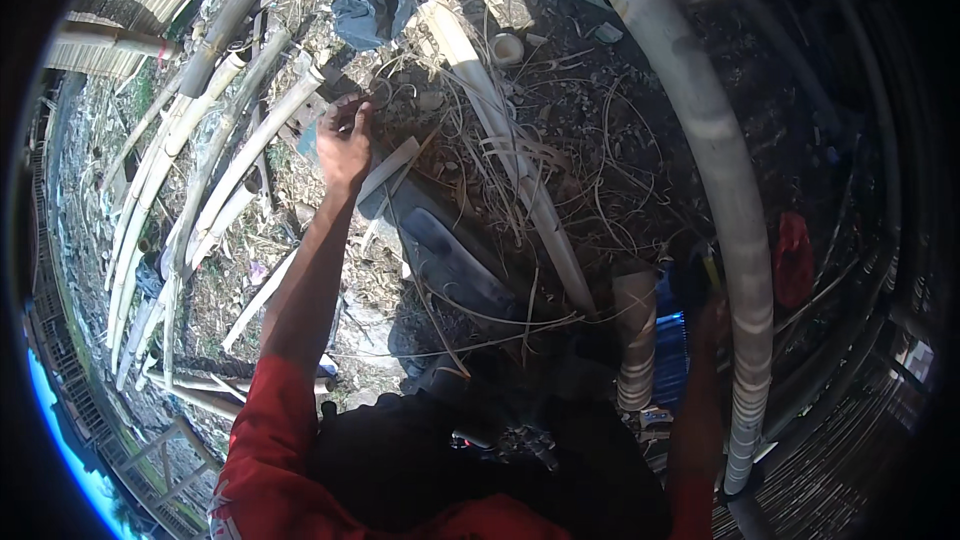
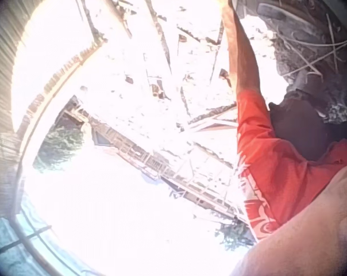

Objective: The person hammers nails into bamboo strips using a hammer and secures the strips onto a bamboo structure with the hammer.

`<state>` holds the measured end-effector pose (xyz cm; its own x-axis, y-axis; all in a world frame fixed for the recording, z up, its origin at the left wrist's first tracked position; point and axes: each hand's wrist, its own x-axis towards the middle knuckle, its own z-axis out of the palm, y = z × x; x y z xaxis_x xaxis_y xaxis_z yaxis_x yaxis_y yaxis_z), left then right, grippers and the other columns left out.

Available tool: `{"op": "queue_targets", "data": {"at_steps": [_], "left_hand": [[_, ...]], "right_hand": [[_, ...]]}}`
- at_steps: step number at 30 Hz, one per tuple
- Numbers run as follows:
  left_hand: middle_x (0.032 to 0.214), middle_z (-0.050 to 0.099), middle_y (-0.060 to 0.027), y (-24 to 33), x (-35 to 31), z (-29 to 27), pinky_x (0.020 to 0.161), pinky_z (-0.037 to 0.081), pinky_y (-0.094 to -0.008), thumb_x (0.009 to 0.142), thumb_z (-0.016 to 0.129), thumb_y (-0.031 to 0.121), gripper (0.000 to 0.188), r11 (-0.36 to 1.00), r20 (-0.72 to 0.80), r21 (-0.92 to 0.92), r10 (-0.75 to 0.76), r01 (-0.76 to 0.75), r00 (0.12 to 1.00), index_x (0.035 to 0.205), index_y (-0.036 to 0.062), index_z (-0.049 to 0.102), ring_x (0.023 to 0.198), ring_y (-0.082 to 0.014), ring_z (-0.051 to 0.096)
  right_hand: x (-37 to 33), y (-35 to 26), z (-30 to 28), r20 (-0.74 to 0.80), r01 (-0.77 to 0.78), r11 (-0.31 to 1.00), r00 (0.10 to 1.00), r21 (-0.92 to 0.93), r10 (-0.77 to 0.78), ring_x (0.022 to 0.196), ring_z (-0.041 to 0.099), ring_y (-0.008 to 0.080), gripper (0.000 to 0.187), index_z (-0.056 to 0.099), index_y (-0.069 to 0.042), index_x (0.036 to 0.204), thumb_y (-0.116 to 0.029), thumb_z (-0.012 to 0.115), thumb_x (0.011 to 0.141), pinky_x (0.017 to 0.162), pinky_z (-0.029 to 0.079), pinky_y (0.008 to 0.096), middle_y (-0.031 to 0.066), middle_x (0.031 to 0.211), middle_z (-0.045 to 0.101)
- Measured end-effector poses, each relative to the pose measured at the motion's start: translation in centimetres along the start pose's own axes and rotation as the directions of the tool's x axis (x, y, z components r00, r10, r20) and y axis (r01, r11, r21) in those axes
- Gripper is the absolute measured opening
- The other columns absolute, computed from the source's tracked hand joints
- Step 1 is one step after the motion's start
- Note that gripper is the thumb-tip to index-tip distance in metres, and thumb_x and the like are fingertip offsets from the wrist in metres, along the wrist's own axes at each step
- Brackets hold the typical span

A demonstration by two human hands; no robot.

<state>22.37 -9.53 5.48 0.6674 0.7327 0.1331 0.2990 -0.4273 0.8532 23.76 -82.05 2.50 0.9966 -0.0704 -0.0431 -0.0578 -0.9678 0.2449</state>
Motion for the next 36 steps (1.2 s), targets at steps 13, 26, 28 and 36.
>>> {"op": "queue_targets", "data": {"at_steps": [13,26,28,36], "left_hand": [[0.138,0.063,-0.0223,2.2,18.9,4.9,0.111,0.044,-0.0557,0.094,0.065,0.062,0.069,0.712,0.454,0.617,0.026,-0.335,0.890,0.146,0.0168,0.059,0.130,-0.0371,0.060],[0.115,0.073,-0.0127,0.0,12.9,2.5,0.098,0.050,-0.0311,0.100,0.059,0.021,0.037,0.777,0.573,-0.384,-0.224,0.499,0.788,0.120,-0.0082,0.068,0.110,-0.0199,0.064],[0.120,0.072,-0.0168,-6.6,16.1,1.2,0.096,0.054,-0.0377,0.100,0.055,0.017,0.037,0.642,0.703,-0.558,0.030,0.525,0.710,0.124,-0.0081,0.066,0.108,-0.0273,0.068],[0.112,0.075,-0.0206,1.2,12.8,6.8,0.095,0.057,-0.0405,0.081,0.082,0.042,0.049,0.705,0.390,0.673,-0.082,-0.223,0.917,0.104,0.0000,0.074,0.106,-0.0343,0.073]], "right_hand": [[-9.7,-13.9,-14.3,-0.199,0.237,0.779,0.969,0.581,-0.146,0.106,0.064,0.0396,0.028,0.056,0.004,0.129,-0.014,0.052,0.108,0.091,0.050,0.0446,0.0256,0.117,0.064],[-10.7,-11.7,-14.2,-0.105,0.113,0.721,0.993,0.684,-0.056,0.103,0.066,0.0289,0.031,0.057,0.007,0.131,-0.014,0.052,0.108,0.091,0.051,0.0382,0.0221,0.115,0.067],[-10.8,-13.3,-14.0,-0.085,0.130,0.705,0.991,0.697,-0.099,0.106,0.066,0.0284,0.032,0.057,0.007,0.133,-0.013,0.051,0.108,0.092,0.051,0.0379,0.0229,0.118,0.066],[-11.2,-11.8,-14.2,-0.056,0.120,0.732,0.992,0.671,-0.111,0.103,0.067,0.0275,0.032,0.057,0.007,0.132,-0.013,0.052,0.108,0.090,0.052,0.0370,0.0218,0.115,0.067]]}}
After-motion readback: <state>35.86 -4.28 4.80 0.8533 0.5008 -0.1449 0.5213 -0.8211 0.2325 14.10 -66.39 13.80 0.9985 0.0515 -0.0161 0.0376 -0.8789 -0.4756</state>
